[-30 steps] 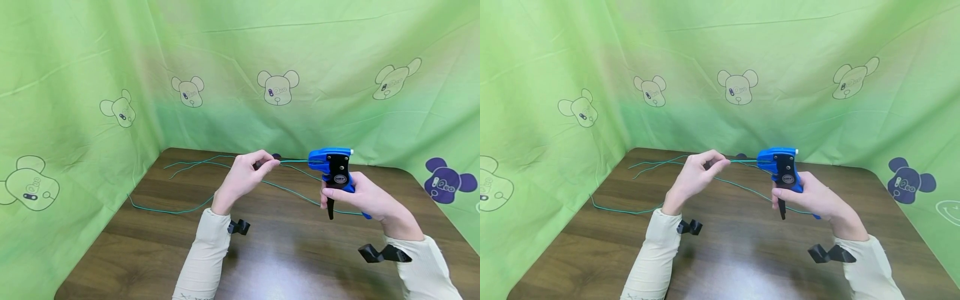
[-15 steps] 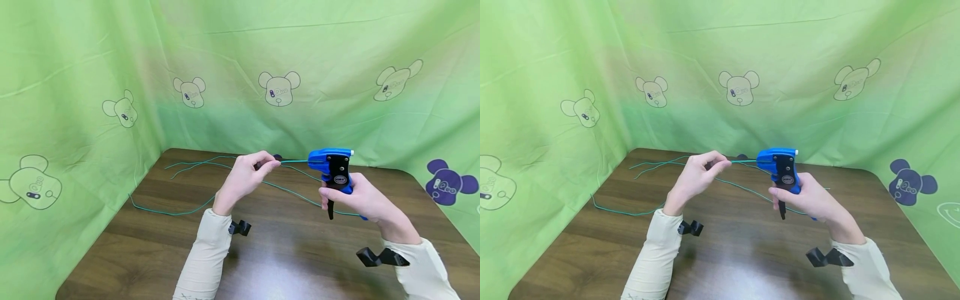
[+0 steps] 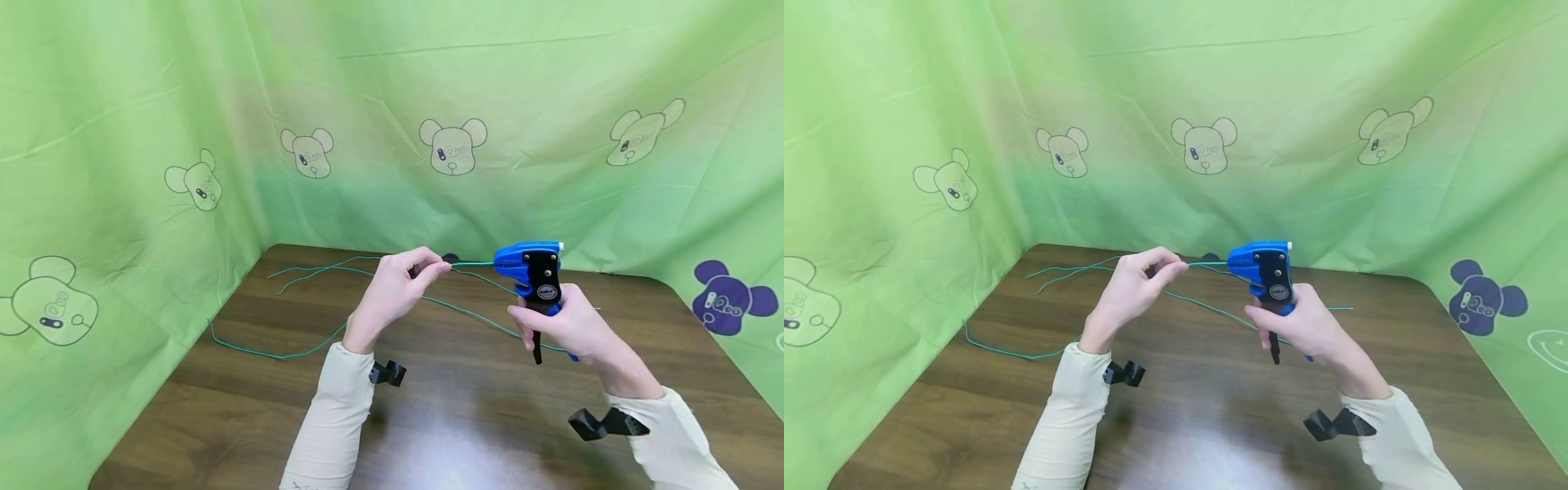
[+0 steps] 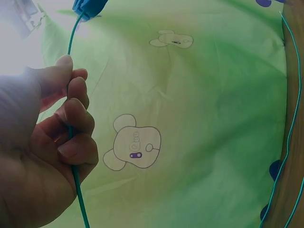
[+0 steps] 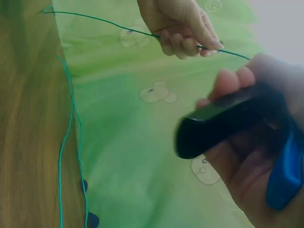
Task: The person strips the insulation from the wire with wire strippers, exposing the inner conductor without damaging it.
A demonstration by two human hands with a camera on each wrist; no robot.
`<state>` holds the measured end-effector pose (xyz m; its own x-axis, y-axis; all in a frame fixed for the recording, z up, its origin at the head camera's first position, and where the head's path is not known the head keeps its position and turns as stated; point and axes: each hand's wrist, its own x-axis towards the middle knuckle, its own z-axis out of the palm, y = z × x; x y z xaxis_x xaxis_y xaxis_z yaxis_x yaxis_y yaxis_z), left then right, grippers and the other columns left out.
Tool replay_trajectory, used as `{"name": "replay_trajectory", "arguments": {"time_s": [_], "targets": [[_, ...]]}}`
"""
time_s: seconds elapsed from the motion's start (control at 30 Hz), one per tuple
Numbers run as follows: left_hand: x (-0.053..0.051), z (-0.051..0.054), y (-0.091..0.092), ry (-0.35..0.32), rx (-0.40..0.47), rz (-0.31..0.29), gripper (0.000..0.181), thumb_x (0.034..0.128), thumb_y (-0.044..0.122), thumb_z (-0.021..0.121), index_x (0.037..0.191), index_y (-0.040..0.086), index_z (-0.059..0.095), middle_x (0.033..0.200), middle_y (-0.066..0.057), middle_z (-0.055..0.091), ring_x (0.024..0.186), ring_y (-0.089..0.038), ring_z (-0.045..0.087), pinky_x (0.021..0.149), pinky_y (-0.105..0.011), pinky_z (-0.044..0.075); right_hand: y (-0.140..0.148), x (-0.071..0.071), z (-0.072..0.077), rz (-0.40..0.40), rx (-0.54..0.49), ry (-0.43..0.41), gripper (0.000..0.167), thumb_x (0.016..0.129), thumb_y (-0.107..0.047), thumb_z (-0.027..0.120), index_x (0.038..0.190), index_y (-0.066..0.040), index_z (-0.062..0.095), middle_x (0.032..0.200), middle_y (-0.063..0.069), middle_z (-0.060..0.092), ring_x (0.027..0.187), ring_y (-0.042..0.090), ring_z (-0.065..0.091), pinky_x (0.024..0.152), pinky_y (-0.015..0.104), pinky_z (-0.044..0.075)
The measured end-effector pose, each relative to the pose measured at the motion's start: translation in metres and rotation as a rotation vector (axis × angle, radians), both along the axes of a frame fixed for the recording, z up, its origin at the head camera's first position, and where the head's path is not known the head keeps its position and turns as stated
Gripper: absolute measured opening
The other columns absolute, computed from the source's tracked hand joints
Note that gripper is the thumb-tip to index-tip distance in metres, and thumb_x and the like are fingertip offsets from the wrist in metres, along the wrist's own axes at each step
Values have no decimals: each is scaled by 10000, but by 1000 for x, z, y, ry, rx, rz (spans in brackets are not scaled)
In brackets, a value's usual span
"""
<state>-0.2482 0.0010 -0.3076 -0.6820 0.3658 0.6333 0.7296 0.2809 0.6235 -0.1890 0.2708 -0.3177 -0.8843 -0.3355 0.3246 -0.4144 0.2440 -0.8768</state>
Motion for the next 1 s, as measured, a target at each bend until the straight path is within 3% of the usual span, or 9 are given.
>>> {"name": "replay_trajectory", "arguments": {"time_s": [0.13, 0.27, 0.6, 1.0], "targets": [[0, 1, 0, 37, -1, 6, 105, 951, 229, 657, 937, 161, 736, 660, 52, 524, 587, -89, 432, 562, -177, 356, -6, -4, -1, -63, -105, -31, 319, 956, -2, 570, 656, -50, 471, 452, 14, 470, 349, 229, 489, 370, 388, 387], [-1, 0, 1, 42, -3, 13, 94, 943, 211, 668, 939, 151, 741, 664, 52, 536, 582, -42, 409, 562, -173, 358, -6, -5, 0, -82, -97, -22, 336, 955, -2, 570, 642, -57, 457, 432, 19, 453, 335, 228, 479, 379, 387, 360], [-5, -2, 0, 7, -11, 2, 99, 946, 215, 662, 924, 156, 739, 656, 51, 526, 563, -38, 414, 549, -175, 358, 1, -5, -2, 38, -131, -59, 259, 957, 33, 541, 723, -67, 493, 468, 8, 476, 338, 218, 483, 358, 394, 368], [-4, -2, 2, 8, -23, 8, 119, 950, 219, 655, 930, 149, 749, 658, 39, 549, 556, -31, 404, 539, -166, 347, 9, -5, 3, 21, -71, -59, 231, 958, 15, 554, 738, -13, 492, 491, -10, 489, 342, 233, 475, 369, 391, 373]]}}
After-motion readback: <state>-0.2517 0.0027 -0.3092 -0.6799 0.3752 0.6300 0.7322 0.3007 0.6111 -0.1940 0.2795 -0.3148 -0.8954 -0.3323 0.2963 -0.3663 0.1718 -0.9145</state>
